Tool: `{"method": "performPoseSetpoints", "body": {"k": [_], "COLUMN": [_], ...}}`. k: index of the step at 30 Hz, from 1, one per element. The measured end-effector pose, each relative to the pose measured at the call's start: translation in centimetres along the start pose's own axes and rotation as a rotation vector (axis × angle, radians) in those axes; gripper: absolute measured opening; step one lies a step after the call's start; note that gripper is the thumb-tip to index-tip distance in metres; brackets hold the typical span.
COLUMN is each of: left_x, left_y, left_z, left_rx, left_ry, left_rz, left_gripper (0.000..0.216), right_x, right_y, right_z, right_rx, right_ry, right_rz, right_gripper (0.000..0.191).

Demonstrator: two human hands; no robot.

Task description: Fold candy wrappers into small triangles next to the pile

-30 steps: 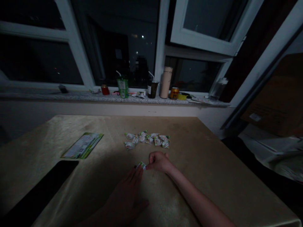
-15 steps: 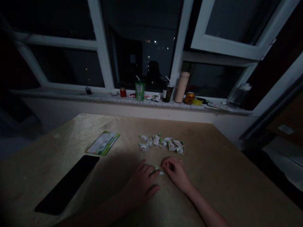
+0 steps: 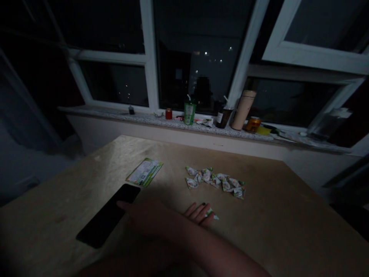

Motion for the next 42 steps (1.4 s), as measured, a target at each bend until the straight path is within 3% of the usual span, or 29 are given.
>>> {"method": "performPoseSetpoints", "body": {"k": [4, 10, 16, 28, 42], "left_x": [1.6, 3.2, 3.3, 3.0, 2.2], "left_y": [0.3, 0.0, 0.0, 0.0, 0.5], "left_z": [0.3, 1.5, 1.7, 1.2, 1.3], "left_rx": [0.003, -0.041, -0.045, -0.052, -0.058], "left_ry": [-0.031, -0.007, -0.075, -0.116, -0.032], "left_rz": [0.049, 0.067, 0.106, 0.129, 0.114], "left_gripper": [0.046, 0.042, 0.038, 0.039, 0.037], "right_x": [2.0, 3.1, 2.6, 2.8, 3.5], "right_y": [0.5, 0.5, 0.1, -0.5, 0.7], "right_z": [1.7, 0.9, 0.6, 0.1, 1.3], "right_rx": [-0.047, -0.038, -0.005, 0.024, -0.028], "right_ry": [0.06, 0.03, 0.023, 0.009, 0.026], "right_rz": [-0.088, -0.076, 0.008, 0.061, -0.103], "right_gripper": [0.048, 0.052, 0.064, 0.053, 0.058]}}
Point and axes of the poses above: each hand's wrist, its own z-axis towards the middle knuckle, its own x-axis out of the palm, y = z × x, the point moved 8 cm from there along z, towards the middle knuckle, and after that the axes turned 2 degrees about -x, right-handed, at the moved point
